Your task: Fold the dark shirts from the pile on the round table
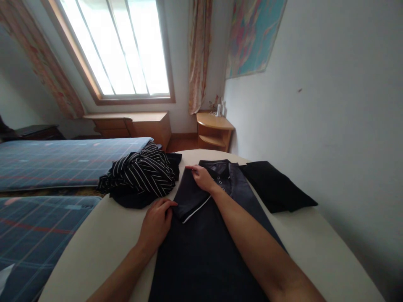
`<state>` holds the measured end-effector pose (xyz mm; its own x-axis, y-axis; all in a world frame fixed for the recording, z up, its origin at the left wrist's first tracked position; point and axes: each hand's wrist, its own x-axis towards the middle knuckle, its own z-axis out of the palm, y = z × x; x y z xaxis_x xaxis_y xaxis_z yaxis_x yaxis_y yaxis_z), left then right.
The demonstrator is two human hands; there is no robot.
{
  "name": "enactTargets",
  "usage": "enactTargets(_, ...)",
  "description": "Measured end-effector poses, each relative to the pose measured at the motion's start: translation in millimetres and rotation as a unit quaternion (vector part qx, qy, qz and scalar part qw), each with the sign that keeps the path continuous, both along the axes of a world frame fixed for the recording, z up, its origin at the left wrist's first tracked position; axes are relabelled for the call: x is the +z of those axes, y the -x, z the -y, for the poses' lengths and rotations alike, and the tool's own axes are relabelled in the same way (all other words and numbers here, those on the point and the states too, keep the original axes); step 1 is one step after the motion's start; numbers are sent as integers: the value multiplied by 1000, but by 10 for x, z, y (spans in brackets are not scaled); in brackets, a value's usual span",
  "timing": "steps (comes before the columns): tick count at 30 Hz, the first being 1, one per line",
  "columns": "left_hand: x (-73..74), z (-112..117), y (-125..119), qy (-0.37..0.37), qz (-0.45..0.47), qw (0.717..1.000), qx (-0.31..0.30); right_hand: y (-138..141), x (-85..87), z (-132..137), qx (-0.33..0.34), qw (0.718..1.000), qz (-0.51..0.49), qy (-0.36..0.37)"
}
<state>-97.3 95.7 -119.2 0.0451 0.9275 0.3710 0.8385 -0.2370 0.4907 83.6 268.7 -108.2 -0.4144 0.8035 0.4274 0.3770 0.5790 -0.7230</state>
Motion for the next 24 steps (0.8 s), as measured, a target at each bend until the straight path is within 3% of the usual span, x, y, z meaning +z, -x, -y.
enactTargets(3,5,-9,6,8,-10,999,32,29,-42,-29,12,1000,8,-2)
enactTargets(8,2,-14,-20,22,-44,997,63,72,-147,4,10,986,162,-35)
enactTargets(14,-9,-24,-39,16,-33,999,38,76,33,161,-43,966,235,-96)
enactTargets(20,15,-28,-33,34,-47,997,55,122,36,284,54,949,302,-79)
enactTargets(24,85,-23,-68,58,-65,993,84,149,-41,328,34,941,332,-56)
